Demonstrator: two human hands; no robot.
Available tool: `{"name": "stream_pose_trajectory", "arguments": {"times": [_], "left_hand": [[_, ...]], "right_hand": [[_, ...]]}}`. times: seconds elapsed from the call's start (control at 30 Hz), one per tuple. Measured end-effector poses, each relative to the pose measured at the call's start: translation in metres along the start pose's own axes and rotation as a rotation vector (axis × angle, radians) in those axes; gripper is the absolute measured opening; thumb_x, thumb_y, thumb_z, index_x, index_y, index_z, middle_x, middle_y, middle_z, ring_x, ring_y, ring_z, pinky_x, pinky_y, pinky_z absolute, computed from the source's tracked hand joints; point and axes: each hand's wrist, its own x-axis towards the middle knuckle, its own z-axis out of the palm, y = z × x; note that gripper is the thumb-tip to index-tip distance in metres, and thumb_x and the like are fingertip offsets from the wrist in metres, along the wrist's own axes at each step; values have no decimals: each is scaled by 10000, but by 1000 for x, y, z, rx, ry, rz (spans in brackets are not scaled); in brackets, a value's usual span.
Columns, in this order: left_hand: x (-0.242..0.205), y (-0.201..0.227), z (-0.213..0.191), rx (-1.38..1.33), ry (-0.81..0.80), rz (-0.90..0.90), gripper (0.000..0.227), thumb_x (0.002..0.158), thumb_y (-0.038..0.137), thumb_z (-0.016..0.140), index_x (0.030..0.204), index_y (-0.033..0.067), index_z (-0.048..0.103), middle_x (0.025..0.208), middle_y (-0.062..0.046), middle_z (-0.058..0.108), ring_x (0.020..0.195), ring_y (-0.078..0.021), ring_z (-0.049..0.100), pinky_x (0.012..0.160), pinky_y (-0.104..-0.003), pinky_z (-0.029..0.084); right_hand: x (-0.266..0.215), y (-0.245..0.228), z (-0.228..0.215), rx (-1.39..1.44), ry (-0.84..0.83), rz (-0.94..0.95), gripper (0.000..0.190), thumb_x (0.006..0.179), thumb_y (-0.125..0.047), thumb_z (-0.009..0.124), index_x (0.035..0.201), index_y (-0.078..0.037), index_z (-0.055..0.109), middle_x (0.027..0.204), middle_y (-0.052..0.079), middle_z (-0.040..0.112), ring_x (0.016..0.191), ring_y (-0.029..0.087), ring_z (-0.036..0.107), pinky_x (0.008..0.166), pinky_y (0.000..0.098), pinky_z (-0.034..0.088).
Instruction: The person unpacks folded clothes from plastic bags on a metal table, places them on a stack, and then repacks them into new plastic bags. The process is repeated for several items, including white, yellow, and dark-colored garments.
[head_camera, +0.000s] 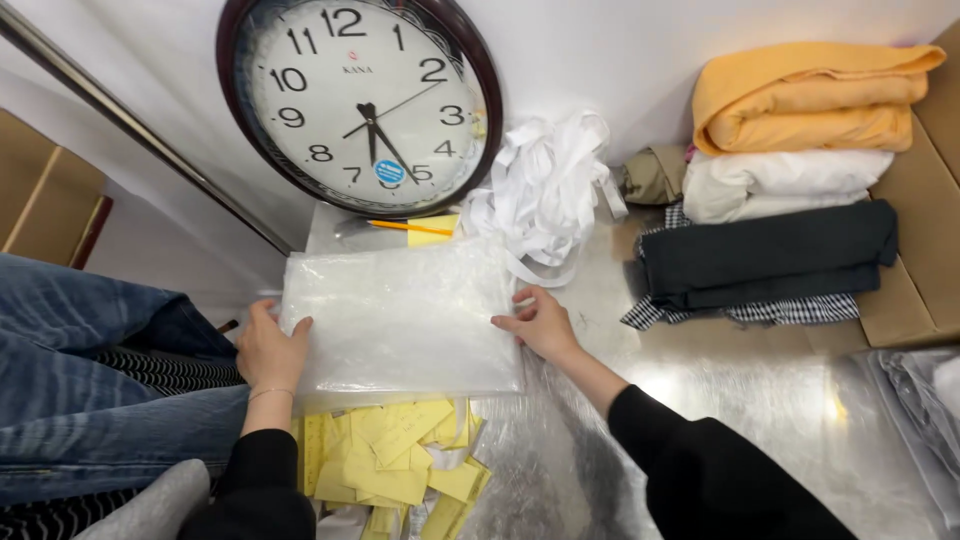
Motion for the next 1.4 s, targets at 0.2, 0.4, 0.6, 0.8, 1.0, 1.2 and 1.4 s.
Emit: {"name": "stream_pose_trajectory", "arguments": {"times": [0.2, 0.4, 0.6, 0.8, 1.0, 1.2, 1.4], "left_hand": [[-79, 79, -4, 76, 347, 531, 736, 794, 228, 920, 1430, 29, 609, 1399, -211, 480, 1365, -466, 379, 1019, -654, 466], [-244, 192, 50, -188, 6, 863, 643, 756, 253, 899, 1326, 96, 644, 1478, -261, 388, 1442, -559, 316, 1185, -653, 306], [-418, 270, 140, -189, -660, 1132, 468, 814, 456, 861, 1230, 324, 690, 1553, -204, 418, 1478, -488, 260, 1235, -546, 165], [-558, 409, 220, -305, -1105, 971, 247, 903, 450, 741, 1030, 239, 766, 926, 61, 771, 860, -88, 699, 820, -269, 516], [-627, 532, 226, -178, -1035, 713, 581, 888, 714, 563, 1006, 151, 644, 793, -51, 792, 815, -230, 750, 820, -365, 509], [-639, 564, 223, 162, -769, 782, 698, 978, 746, 430, 1033, 116, 726, 1158, -139, 732, 1100, -355, 683, 850, -486, 542], [-632, 564, 205, -660, -899, 684, 383, 984, 220, 665, 658, 101, 500, 773, -109, 498, 642, -255, 736, 497, -332, 692]], "right_hand": [[-99, 45, -107, 158, 25, -72, 383, 845, -255, 873, 1149, -55, 753, 905, 199, 773, 686, 216, 766, 610, 321, 621], [-261, 150, -244, 301, 207, 212, 429, 920, -230, 794, 1250, 39, 747, 967, 283, 810, 841, 340, 795, 784, 443, 627], [-381, 262, -350, 528, 662, 345, 264, 994, -176, 676, 1195, -19, 741, 1064, 266, 817, 859, 324, 746, 738, 375, 533], [-457, 306, -407, 702, 843, 290, 266, 964, -102, 685, 1195, 17, 744, 1021, 266, 805, 774, 303, 700, 709, 393, 537], [-471, 309, -474, 716, 785, 348, 255, 965, -180, 707, 1139, 3, 743, 1008, 246, 811, 794, 302, 699, 751, 390, 528], [-441, 341, -514, 612, 644, 334, 232, 956, -155, 703, 1151, -46, 767, 975, 183, 828, 786, 276, 745, 697, 336, 532], [-407, 314, -497, 703, 404, 302, 328, 982, -265, 679, 1189, -13, 719, 1002, 228, 798, 786, 290, 745, 749, 377, 632]]}}
